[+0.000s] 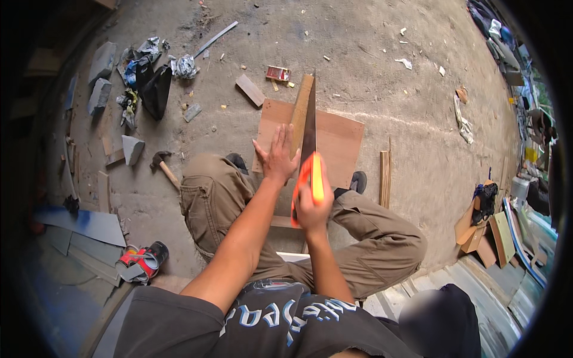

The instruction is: The person sits on the ground and uses a hand saw to cut a thin wooden plank. They hold the wood steady with one hand and saw with the other, completing the cut and separating the piece.

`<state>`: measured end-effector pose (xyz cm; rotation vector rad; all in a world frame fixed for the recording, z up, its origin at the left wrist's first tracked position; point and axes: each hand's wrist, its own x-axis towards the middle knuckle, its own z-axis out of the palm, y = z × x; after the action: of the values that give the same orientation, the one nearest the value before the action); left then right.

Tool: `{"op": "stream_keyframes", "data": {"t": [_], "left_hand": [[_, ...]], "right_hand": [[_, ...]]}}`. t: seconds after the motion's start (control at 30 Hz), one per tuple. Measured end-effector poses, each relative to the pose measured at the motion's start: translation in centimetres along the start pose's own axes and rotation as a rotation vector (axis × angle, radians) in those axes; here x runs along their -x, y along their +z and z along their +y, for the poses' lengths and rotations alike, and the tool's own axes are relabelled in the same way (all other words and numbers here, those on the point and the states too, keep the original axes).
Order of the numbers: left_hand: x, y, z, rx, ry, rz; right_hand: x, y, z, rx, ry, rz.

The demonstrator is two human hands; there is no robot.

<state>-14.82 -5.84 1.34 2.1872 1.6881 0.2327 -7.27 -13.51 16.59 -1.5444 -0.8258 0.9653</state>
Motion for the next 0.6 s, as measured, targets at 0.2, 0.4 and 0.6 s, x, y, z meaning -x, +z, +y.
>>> {"op": "stream_keyframes", "data": {"t": [0.2,0.4,0.6], "left_hand": [[-0.1,0.5,0.9,-0.026,0.049,-0.025],[0.2,0.4,0.2,0.022,-0.001,0.046],[-0.6,-0.1,1.2,0.046,0.009,-0.023]], "right_hand": [[-10.5,1.2,1.0,-0.064,0.072,0.122],[1.0,-0.7,-0.8,-0.034,0.034,0.004],[-14.7,-0.1,0.6,-0.115,0.175,-0.006]]}}
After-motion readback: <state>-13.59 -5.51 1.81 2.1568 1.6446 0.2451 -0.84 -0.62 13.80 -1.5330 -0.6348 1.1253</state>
